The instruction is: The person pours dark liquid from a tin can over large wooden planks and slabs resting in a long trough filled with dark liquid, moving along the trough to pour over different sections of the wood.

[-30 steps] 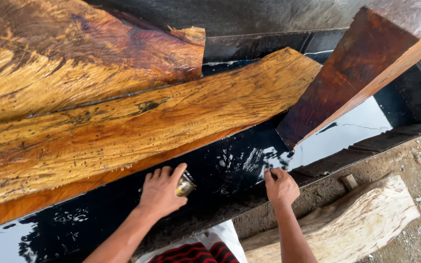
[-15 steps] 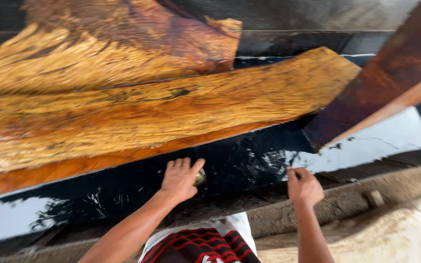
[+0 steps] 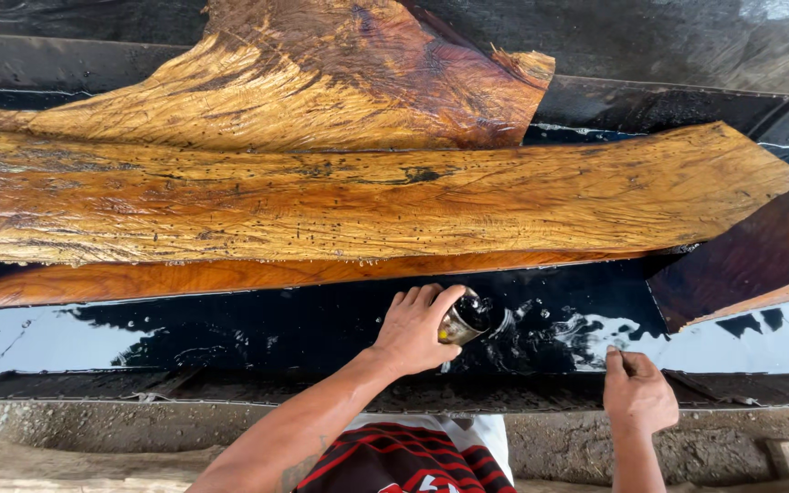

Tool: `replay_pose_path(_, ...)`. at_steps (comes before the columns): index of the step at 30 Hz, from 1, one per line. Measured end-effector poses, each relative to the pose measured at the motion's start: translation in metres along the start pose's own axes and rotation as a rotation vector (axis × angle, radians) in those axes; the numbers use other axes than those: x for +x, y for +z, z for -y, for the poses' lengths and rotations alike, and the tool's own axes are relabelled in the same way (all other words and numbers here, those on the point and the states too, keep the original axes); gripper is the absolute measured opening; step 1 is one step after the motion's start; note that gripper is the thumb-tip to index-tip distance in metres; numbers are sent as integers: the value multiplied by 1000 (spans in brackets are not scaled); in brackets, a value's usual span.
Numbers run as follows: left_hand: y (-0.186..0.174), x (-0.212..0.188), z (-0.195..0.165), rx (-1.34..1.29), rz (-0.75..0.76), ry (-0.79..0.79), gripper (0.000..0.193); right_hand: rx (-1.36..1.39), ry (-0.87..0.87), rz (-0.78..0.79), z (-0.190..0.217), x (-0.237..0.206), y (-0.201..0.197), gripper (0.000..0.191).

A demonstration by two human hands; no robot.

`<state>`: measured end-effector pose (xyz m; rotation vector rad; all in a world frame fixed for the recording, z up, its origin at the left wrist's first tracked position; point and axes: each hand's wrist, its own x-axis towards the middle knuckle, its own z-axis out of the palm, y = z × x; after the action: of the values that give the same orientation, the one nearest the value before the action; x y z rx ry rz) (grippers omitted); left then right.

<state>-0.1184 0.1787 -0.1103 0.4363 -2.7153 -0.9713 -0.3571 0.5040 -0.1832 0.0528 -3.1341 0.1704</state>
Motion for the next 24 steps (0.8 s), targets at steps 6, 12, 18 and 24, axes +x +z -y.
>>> replay_pose_path(6, -33, 38, -41, -45, -88, 89, 94, 22, -31, -63, 3, -2, -4, 36)
replay_pose_path(12, -50, 94, -77, -50, -132, 185, 97, 78, -91, -144, 6, -8, -11, 32)
replay_pose_path(18, -48, 175, -118, -5, 75, 122, 105, 123, -28, -138, 13, -7, -31, 31)
replay_pose_path(24, -14, 242, -150, 104, 228, 87, 113, 262, -121, -304, 20, -15, -52, 23)
